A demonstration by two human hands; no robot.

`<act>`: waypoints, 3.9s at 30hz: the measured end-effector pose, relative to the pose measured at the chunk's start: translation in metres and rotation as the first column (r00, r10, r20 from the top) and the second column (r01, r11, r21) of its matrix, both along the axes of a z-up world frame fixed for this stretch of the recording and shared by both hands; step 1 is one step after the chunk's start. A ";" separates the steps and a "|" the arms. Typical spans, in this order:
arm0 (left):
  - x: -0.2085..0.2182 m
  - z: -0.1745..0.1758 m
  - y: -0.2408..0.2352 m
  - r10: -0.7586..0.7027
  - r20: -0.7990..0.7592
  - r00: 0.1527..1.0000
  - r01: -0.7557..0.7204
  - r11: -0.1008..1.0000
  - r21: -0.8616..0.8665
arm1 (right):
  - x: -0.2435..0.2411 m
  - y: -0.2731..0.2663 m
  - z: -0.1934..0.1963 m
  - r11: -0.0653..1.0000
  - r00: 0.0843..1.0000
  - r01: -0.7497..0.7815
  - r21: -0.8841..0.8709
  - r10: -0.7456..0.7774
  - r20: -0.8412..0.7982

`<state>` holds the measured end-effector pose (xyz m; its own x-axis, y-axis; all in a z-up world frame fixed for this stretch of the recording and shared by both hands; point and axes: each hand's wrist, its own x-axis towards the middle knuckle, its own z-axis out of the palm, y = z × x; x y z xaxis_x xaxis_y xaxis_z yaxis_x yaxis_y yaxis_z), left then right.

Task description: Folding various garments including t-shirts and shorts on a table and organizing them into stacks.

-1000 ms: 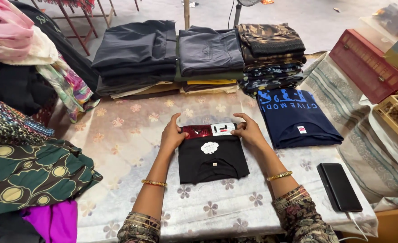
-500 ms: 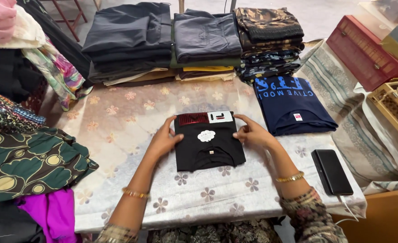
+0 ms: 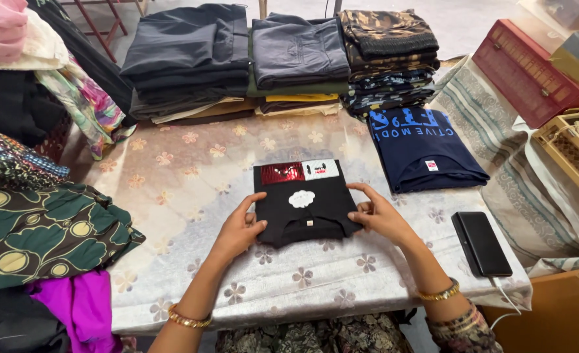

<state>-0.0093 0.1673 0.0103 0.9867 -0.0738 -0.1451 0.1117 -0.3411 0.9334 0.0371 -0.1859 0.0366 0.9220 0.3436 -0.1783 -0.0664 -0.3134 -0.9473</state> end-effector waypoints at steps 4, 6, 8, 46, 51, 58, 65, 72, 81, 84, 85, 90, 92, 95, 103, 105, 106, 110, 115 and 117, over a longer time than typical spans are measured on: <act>-0.003 0.018 0.005 -0.019 -0.101 0.995 0.014 0.999 -0.047 | -0.007 -0.005 0.006 0.986 0.997 -0.021 -0.168 0.033 0.073; 0.000 0.020 0.004 0.020 0.036 0.999 -0.030 0.952 0.304 | -0.007 0.000 0.014 0.887 0.954 0.043 -0.459 0.100 0.283; 0.016 0.018 -0.009 -0.023 0.217 0.976 -0.066 0.916 0.395 | 0.003 0.016 0.013 0.870 0.902 0.082 -0.486 0.143 0.408; 0.135 -0.040 0.013 0.077 0.290 0.954 0.053 0.909 -0.414 | 0.121 0.045 -0.049 0.958 0.930 0.094 0.271 -0.182 0.320; 0.106 0.001 0.021 -0.127 -0.041 0.991 0.115 0.969 -0.221 | 0.105 0.030 -0.016 0.973 0.966 -0.219 -0.069 0.226 0.126; 0.098 0.006 0.014 -0.245 -0.147 0.958 0.201 0.944 -0.261 | 0.088 0.040 -0.002 0.947 0.943 -0.306 -0.096 0.315 0.105; 0.099 0.001 0.004 -0.209 -0.073 0.975 0.175 0.930 -0.324 | 0.082 0.041 0.001 0.972 0.968 -0.219 -0.084 0.227 0.106; 0.112 0.017 -0.062 -0.242 0.131 0.961 0.274 0.880 -0.389 | 0.084 -0.028 0.046 0.969 0.941 -0.190 -0.157 0.225 0.254; 0.193 0.052 -0.240 -0.279 0.530 0.801 0.432 0.882 -0.188 | 0.113 -0.188 0.133 0.905 0.866 0.235 -0.354 -0.030 0.500; 0.204 0.059 -0.284 -0.317 0.301 0.899 0.437 0.694 -0.572 | 0.133 -0.224 0.111 0.906 0.887 0.370 -0.205 -0.279 0.367; 0.214 0.035 -0.296 -0.322 0.297 0.899 0.438 0.691 -0.576 | 0.155 -0.247 0.071 0.904 0.887 0.374 -0.208 -0.284 0.363; 0.244 -0.042 -0.332 -0.262 0.043 0.964 0.264 0.934 -0.239 | 0.201 -0.301 -0.029 0.811 0.945 0.302 -0.501 -0.184 0.272; 0.239 -0.037 -0.328 -0.256 0.053 0.965 0.261 0.932 -0.250 | 0.196 -0.295 -0.022 0.817 0.951 0.298 -0.494 -0.208 0.230; 0.237 -0.030 -0.324 -0.241 0.044 0.970 0.243 0.929 -0.280 | 0.176 -0.278 0.004 0.832 0.954 0.300 -0.466 -0.259 0.151; 0.230 -0.038 -0.320 -0.274 0.189 0.943 0.273 0.962 0.027 | 0.173 -0.281 -0.010 0.729 0.968 0.242 -0.640 -0.135 0.211; 0.202 -0.018 -0.319 -0.187 0.459 0.868 0.020 0.939 0.344 | 0.169 -0.273 -0.010 0.640 0.950 0.268 -0.720 -0.051 0.308; 0.197 -0.018 -0.321 -0.187 0.456 0.870 0.021 0.939 0.344 | 0.173 -0.280 -0.025 0.640 0.951 0.265 -0.721 -0.051 0.305; 0.170 0.012 -0.309 -0.667 0.371 0.647 0.302 0.670 0.678 | 0.166 -0.257 -0.018 0.580 0.978 0.120 -0.806 0.070 0.196; 0.140 0.040 -0.236 -0.799 -0.009 0.602 0.516 0.380 0.768 | 0.132 -0.190 0.036 0.361 0.984 0.173 -0.916 -0.029 0.175; 0.129 0.044 -0.188 -0.821 -0.144 0.553 0.639 0.307 0.705 | 0.124 -0.157 0.055 0.340 0.960 0.239 -0.910 0.056 0.274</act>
